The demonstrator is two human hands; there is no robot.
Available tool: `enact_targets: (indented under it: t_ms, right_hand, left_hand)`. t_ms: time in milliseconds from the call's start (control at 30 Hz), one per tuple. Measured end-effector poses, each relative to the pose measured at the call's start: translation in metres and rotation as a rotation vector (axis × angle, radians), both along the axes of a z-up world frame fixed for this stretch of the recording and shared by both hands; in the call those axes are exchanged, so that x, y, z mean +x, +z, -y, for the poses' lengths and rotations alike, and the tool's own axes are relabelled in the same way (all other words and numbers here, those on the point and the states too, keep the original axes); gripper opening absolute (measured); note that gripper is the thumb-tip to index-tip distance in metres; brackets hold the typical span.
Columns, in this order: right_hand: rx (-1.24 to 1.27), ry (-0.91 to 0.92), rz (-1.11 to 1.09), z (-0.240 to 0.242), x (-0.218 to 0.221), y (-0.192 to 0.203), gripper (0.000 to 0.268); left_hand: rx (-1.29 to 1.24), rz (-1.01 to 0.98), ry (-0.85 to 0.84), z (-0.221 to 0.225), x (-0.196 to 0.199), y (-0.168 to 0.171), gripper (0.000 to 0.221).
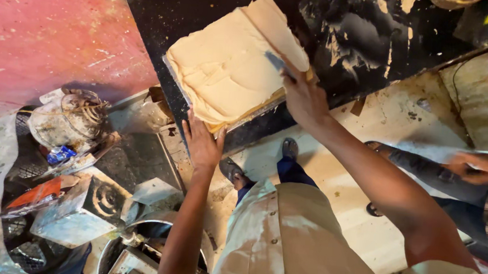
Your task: The person applies a layer of frosting to a rectangular cake using a long flat metal spatula, spreading and smoothing the cream across the top surface.
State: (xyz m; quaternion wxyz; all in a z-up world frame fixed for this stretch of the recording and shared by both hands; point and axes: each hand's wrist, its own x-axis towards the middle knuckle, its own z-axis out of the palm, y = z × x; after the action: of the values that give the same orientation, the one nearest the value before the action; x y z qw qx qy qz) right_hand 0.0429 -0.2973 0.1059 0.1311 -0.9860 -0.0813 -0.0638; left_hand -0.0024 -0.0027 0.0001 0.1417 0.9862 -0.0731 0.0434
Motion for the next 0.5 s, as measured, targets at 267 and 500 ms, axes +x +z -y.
enact_targets:
  t_ms: [267, 500]
  right_hand:
    - [0.815, 0.181, -0.24, 0.009, -0.051, 0.006, 0.01]
    - [0.68, 0.096, 0.039, 0.155, 0.02, -0.035, 0.02]
  left_hand:
    - [-0.011, -0.023, 0.015, 0.001, 0.003, -0.004, 0.094]
    - [-0.109, -0.012, 0.013, 0.008, 0.003, 0.001, 0.088]
